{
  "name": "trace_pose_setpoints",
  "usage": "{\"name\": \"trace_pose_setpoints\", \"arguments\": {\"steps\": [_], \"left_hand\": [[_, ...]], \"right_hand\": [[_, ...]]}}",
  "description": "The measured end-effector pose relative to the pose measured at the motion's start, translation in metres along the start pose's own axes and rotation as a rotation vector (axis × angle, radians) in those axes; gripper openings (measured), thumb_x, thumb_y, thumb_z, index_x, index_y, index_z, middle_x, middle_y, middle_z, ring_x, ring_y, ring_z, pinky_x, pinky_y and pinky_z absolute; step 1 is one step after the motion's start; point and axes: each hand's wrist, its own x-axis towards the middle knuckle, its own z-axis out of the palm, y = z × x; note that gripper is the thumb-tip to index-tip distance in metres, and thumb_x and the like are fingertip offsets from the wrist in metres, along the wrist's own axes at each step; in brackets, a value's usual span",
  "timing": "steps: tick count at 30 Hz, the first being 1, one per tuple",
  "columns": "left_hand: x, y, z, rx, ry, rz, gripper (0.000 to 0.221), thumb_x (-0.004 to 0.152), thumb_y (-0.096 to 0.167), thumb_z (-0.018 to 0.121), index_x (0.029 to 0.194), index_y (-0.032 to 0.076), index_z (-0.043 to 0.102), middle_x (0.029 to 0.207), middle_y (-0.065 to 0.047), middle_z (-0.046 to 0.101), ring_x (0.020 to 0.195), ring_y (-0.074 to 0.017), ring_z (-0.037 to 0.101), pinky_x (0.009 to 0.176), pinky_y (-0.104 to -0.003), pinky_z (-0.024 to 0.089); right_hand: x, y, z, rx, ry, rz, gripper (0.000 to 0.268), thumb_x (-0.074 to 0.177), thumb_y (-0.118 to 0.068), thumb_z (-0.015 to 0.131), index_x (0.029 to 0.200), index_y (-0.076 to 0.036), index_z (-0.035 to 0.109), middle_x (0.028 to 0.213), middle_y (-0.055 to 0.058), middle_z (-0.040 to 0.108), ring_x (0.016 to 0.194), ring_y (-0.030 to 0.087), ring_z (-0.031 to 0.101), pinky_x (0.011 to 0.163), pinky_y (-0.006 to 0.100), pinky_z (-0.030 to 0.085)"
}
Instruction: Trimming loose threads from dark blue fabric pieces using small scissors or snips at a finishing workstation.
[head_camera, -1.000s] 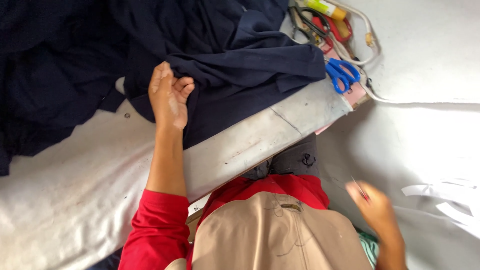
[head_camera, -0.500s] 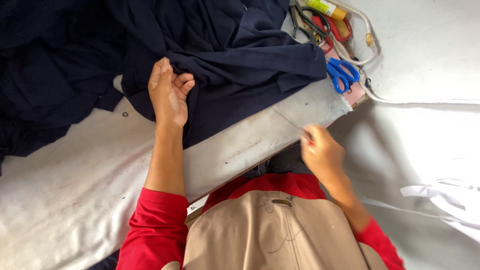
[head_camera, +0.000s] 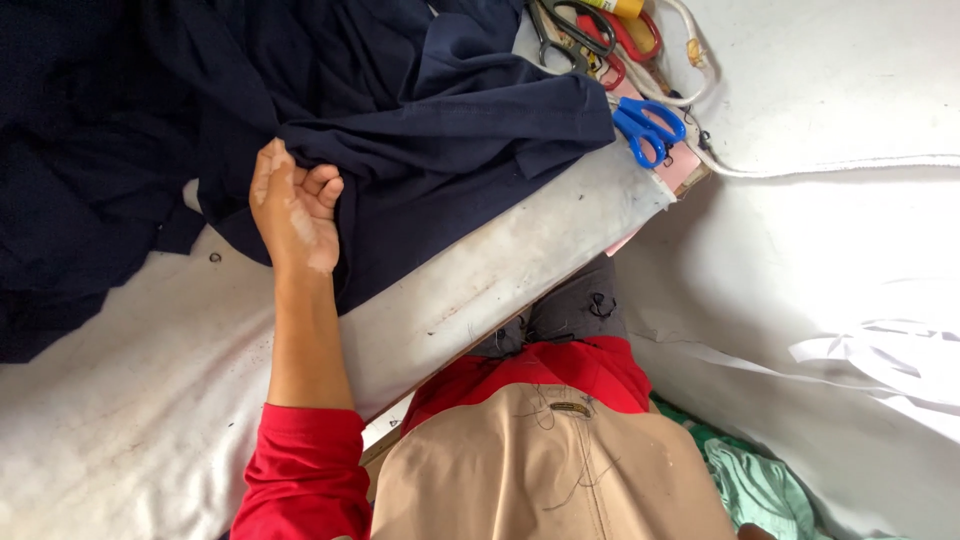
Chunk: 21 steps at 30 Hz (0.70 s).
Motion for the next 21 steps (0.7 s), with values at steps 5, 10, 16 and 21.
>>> {"name": "trace_pose_setpoints", "arguments": {"steps": [5,10,16,21], "left_hand": [[-0.015,0.013,0.022,0.038,0.061,0.022,0.016,0.100,0.031,0.061,0.095,0.017,0.060,0.071,0.002,0.054,0.069,-0.0139,0.072,0.063,-0.024,0.066],[-0.042,0.036,0.040,0.190,0.003,0.052,0.025,0.094,0.037,0.067,0.106,0.016,0.060,0.080,0.006,0.045,0.064,-0.0063,0.057,0.056,-0.018,0.049],[-0.092,0.099,0.030,0.495,-0.077,0.411,0.022,0.092,0.017,0.073,0.093,0.015,0.051,0.070,0.004,0.043,0.053,-0.0014,0.038,0.045,-0.018,0.028],[-0.093,0.178,-0.063,1.165,0.308,1.040,0.017,0.106,0.003,0.083,0.107,0.007,0.066,0.093,-0.002,0.052,0.082,-0.0134,0.043,0.075,-0.033,0.037]], "right_hand": [[-0.025,-0.031,-0.022,0.030,-0.108,-0.014,0.052,0.104,-0.055,0.040,0.076,-0.014,0.054,0.072,0.007,0.061,0.072,0.027,0.057,0.066,0.042,0.041],[-0.041,-0.213,-0.147,0.487,0.269,-0.515,0.049,0.107,-0.035,0.055,0.070,-0.008,0.038,0.065,0.003,0.034,0.065,0.020,0.034,0.065,0.038,0.034],[0.023,-0.390,-0.203,0.397,0.549,-0.741,0.078,0.085,-0.055,0.077,0.148,-0.017,0.052,0.142,0.012,0.054,0.127,0.032,0.058,0.090,0.055,0.051],[0.051,-0.456,-0.185,0.381,1.029,-0.993,0.045,0.065,-0.012,0.064,0.109,-0.019,0.071,0.112,0.001,0.065,0.095,0.027,0.070,0.056,0.042,0.053]]}}
